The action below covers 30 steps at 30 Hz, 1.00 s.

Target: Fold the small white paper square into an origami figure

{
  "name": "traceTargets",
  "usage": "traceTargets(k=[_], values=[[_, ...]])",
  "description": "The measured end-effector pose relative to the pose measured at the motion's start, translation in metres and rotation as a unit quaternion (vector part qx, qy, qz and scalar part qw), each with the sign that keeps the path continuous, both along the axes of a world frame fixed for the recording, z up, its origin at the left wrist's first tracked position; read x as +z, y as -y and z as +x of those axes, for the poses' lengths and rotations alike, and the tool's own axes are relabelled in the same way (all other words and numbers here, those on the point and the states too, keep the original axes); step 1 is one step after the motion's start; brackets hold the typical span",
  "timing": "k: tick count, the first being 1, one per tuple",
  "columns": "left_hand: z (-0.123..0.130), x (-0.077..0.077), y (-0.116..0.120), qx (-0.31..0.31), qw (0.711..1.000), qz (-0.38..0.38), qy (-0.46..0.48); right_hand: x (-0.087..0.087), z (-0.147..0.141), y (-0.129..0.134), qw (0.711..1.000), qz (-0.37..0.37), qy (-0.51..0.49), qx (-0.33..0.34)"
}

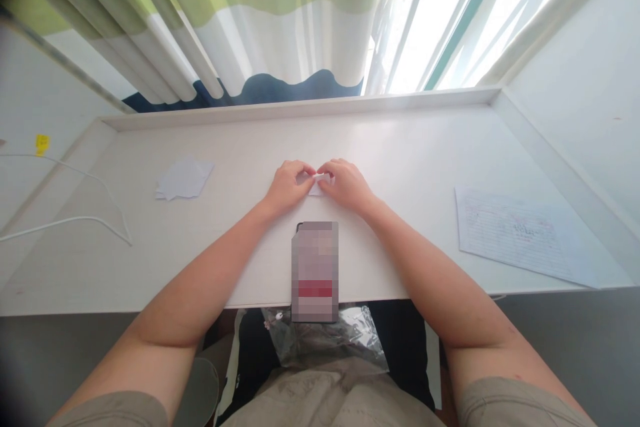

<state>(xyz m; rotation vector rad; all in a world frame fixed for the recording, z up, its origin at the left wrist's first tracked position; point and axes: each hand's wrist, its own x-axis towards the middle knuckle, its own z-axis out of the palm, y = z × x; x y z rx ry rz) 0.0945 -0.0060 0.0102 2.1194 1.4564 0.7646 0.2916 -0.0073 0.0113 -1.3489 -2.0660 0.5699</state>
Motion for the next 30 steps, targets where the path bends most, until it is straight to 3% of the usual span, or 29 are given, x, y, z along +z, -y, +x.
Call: traceTargets(k=[9, 15, 21, 30], values=[[0.004, -0.002, -0.001, 0.014, 0.999, 0.001, -0.029, 0.000, -0.012, 0.005, 0.995, 0.006, 0.076, -0.069], [0.004, 0.002, -0.001, 0.006, 0.999, -0.012, -0.046, 0.003, -0.013, 0.008, 0.992, 0.007, 0.112, -0.064], [-0.002, 0.004, -0.002, -0.035, 0.997, -0.021, -0.058, 0.004, -0.001, 0.010, 0.997, -0.010, 0.077, -0.007], [-0.004, 0.004, 0.001, -0.050, 0.992, 0.039, -0.108, 0.007, -0.005, 0.010, 0.995, -0.003, 0.100, -0.016]])
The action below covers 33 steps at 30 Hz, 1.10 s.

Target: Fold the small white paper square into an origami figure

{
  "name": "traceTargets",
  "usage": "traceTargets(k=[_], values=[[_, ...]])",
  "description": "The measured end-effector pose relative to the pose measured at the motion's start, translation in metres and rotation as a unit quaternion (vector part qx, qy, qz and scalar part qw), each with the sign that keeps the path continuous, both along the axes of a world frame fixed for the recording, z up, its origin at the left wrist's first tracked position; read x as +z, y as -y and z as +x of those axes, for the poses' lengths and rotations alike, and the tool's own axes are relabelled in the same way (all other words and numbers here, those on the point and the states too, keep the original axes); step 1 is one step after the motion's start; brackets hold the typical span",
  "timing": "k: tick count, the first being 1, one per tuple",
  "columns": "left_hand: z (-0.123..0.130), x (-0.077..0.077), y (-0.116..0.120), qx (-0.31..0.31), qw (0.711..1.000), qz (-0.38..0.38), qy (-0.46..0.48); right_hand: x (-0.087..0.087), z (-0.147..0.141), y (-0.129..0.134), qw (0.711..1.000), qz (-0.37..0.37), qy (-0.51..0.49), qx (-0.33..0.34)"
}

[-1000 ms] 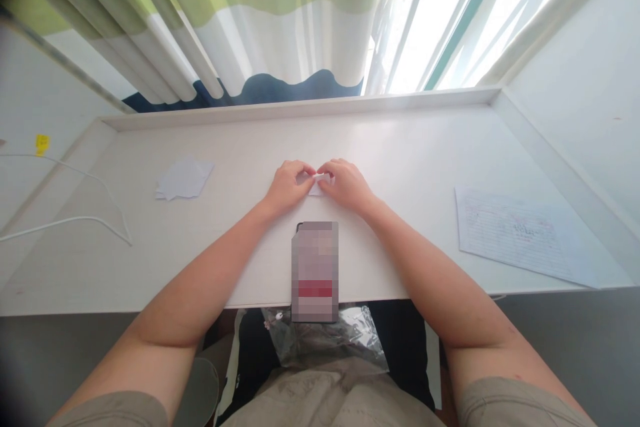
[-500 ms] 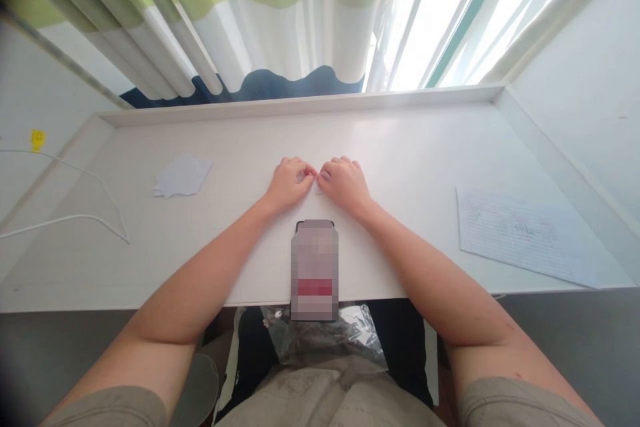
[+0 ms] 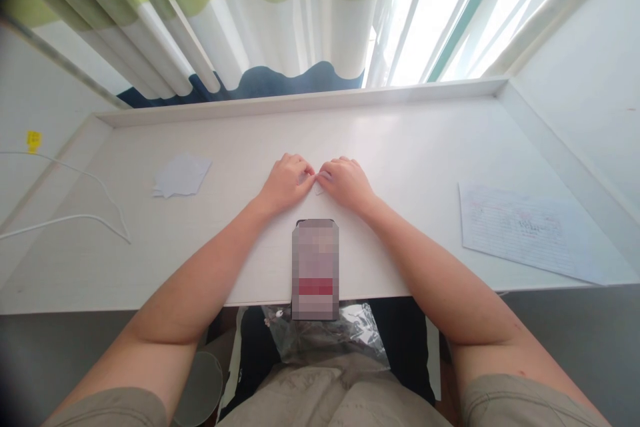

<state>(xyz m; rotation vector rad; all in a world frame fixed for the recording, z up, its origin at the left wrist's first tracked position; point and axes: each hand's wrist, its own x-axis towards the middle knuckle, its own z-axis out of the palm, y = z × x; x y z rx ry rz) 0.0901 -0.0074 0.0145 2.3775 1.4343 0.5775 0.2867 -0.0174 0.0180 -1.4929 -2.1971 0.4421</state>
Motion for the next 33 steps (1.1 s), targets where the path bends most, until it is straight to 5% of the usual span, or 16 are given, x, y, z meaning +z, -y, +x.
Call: traceTargets(k=[18, 25, 33], values=[[0.019, 0.002, 0.004, 0.103, 0.995, -0.014, -0.005, 0.008, -0.009, 0.003, 0.998, -0.013, -0.027, -0.047], [0.016, 0.000, 0.004, 0.078, 0.995, -0.033, 0.054, 0.013, -0.010, 0.002, 0.992, -0.044, -0.065, -0.099], [0.008, -0.001, 0.007, 0.037, 0.995, -0.036, 0.089, 0.009, -0.001, 0.000, 0.991, -0.043, -0.103, -0.080]])
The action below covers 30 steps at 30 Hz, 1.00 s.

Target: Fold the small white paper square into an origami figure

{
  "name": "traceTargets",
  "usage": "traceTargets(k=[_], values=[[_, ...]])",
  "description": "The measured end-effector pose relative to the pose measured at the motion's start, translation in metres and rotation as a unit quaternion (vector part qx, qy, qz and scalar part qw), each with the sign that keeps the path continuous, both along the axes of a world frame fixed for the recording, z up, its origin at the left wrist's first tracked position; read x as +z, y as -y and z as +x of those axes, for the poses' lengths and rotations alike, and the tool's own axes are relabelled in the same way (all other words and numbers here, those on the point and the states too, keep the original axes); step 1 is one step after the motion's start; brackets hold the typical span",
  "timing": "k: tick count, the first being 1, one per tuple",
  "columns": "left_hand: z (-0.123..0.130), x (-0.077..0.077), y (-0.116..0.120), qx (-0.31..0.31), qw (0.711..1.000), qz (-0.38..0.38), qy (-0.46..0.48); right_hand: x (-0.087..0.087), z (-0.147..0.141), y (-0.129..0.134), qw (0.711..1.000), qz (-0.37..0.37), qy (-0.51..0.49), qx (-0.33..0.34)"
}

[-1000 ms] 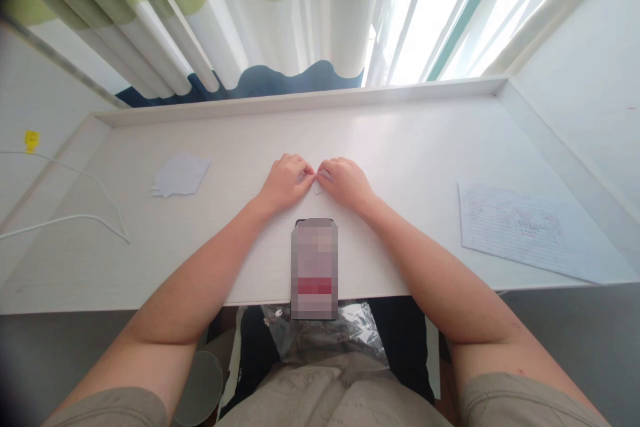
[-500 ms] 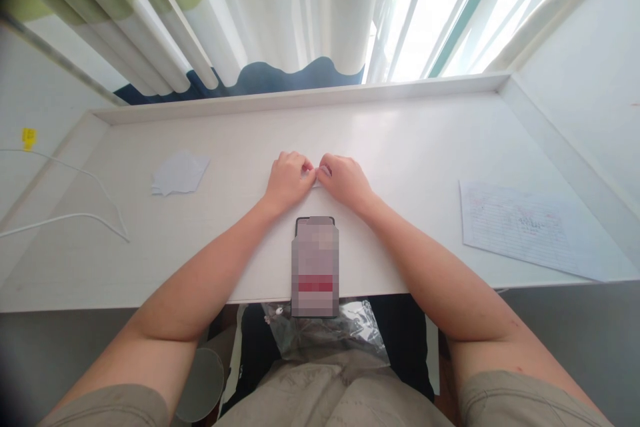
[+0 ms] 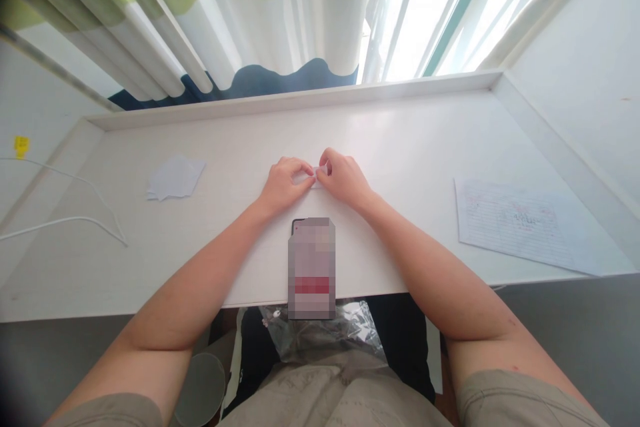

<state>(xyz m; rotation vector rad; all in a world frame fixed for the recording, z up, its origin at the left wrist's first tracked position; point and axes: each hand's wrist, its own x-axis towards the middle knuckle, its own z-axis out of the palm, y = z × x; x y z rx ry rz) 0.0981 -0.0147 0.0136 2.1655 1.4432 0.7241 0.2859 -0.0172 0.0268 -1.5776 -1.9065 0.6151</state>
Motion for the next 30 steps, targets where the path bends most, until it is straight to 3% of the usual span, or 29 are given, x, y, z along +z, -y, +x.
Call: traceTargets(k=[11, 24, 30], values=[[-0.0009, -0.0024, -0.0015, -0.003, 0.996, -0.023, 0.082, 0.0063, 0.0007, -0.0017, 0.999, -0.015, 0.012, 0.028], [0.0001, -0.0023, -0.0034, -0.015, 0.997, -0.040, 0.061, 0.0015, 0.0020, -0.0051, 1.000, -0.011, 0.011, -0.002], [0.0005, -0.0008, -0.0032, -0.010, 0.998, -0.033, 0.049, 0.0010, 0.0036, -0.0050, 0.999, 0.001, 0.005, 0.032]])
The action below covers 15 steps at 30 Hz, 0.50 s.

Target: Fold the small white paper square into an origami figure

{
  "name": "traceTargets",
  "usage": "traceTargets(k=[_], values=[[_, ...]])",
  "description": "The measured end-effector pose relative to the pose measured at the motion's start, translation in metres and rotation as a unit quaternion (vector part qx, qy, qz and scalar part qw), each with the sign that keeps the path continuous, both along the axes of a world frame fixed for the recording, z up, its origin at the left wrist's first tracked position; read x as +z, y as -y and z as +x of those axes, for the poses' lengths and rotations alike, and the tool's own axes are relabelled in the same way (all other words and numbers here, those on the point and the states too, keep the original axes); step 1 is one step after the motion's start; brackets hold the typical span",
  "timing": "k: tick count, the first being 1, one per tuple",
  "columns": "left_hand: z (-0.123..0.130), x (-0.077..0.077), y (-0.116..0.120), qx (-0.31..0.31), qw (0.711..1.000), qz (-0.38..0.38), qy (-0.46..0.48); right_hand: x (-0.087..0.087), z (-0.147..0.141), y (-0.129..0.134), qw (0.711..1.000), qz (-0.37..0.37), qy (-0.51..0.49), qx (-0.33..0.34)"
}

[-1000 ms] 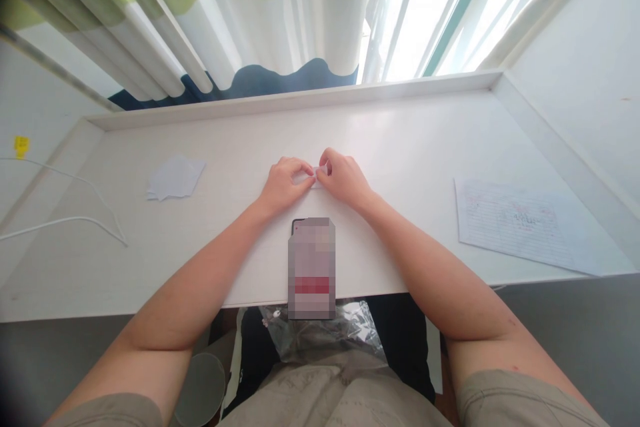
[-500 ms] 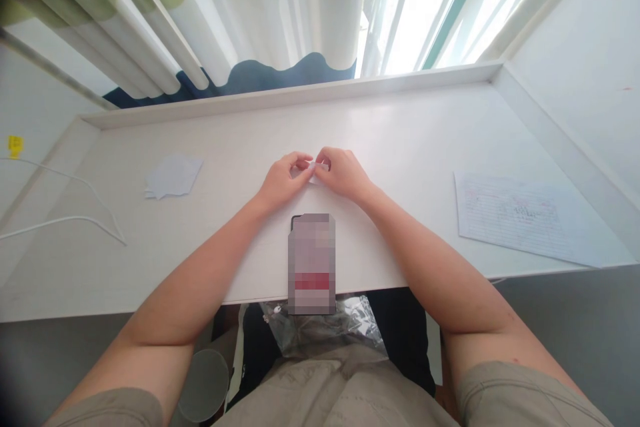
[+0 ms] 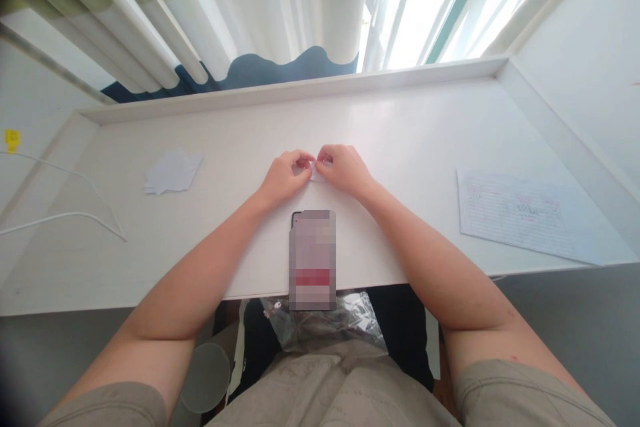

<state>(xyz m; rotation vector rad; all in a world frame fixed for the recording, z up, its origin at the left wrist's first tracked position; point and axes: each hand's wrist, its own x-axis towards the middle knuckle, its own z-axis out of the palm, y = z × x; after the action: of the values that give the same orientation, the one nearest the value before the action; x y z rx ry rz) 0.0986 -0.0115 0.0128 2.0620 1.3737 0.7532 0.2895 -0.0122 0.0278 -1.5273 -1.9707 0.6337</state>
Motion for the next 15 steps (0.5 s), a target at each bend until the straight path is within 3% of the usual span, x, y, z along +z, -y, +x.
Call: traceTargets(k=[8, 12, 15], values=[[0.0004, 0.0019, 0.0011, -0.010, 0.999, 0.027, -0.024, -0.0008, 0.0040, -0.0014, 1.000, 0.004, -0.014, 0.010], [0.0006, 0.0015, 0.0014, -0.010, 0.999, 0.029, -0.031, -0.0001, 0.0041, -0.0022, 1.000, -0.017, -0.016, -0.015], [0.0008, 0.0015, 0.0019, -0.009, 0.999, 0.029, -0.031, 0.0015, 0.0037, -0.0009, 0.999, -0.040, -0.031, 0.005]])
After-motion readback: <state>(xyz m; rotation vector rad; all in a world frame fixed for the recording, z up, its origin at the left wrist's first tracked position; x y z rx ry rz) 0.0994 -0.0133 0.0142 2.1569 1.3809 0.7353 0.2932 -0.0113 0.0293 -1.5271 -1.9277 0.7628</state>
